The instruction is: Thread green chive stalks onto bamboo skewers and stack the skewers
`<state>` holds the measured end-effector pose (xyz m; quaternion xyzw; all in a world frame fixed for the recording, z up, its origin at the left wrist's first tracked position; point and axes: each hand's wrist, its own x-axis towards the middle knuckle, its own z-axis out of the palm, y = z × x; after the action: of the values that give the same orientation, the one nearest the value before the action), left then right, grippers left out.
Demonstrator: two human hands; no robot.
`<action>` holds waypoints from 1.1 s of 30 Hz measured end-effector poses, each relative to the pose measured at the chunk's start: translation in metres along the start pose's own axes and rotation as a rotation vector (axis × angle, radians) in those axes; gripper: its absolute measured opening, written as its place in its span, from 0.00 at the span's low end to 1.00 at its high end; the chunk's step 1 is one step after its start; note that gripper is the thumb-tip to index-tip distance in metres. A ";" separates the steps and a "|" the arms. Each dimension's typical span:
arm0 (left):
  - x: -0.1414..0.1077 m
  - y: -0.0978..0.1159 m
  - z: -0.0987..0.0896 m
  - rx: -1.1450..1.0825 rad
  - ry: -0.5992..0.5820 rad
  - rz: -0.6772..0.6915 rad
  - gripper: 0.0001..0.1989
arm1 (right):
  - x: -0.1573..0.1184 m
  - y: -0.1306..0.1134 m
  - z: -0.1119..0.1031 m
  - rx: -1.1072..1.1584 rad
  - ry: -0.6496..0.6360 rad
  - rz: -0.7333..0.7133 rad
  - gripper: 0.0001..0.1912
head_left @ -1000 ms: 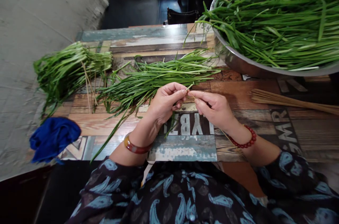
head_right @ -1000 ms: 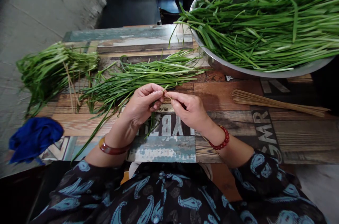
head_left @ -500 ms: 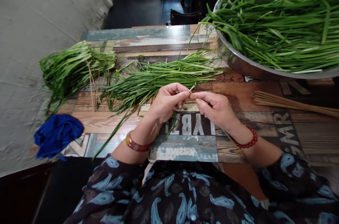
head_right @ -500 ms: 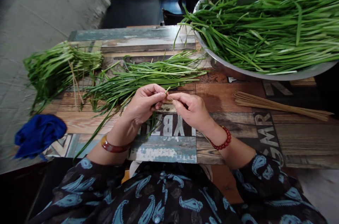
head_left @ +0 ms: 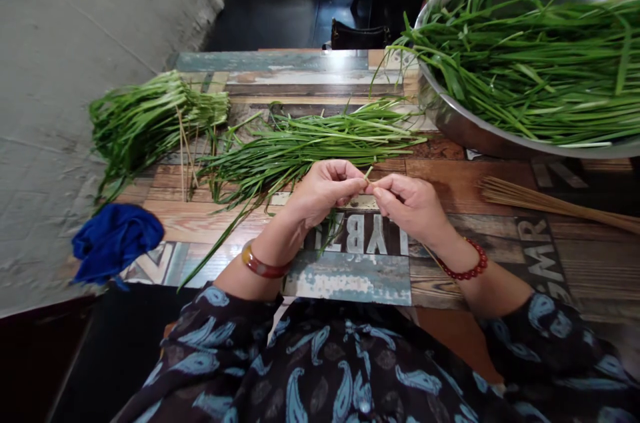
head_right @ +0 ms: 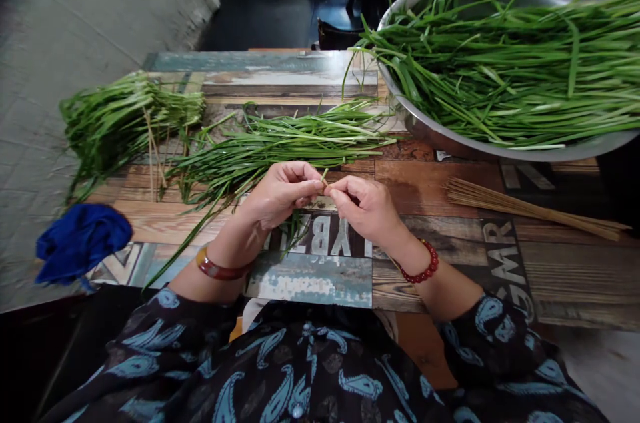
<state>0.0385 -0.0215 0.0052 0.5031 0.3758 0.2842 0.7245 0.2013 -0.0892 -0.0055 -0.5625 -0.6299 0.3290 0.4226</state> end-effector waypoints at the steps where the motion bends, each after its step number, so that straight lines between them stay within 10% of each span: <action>1: 0.000 0.000 -0.001 0.012 -0.012 0.001 0.10 | 0.000 0.000 0.000 0.005 -0.003 0.001 0.10; 13: -0.002 0.001 -0.004 -0.033 0.018 0.043 0.12 | -0.002 0.009 0.002 0.304 -0.077 0.180 0.13; 33: 0.003 -0.003 0.002 -0.103 0.136 0.039 0.17 | -0.001 0.006 0.013 0.007 0.083 -0.010 0.11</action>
<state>0.0421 -0.0211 0.0017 0.4520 0.3993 0.3507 0.7164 0.1920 -0.0887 -0.0165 -0.5709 -0.6134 0.3056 0.4521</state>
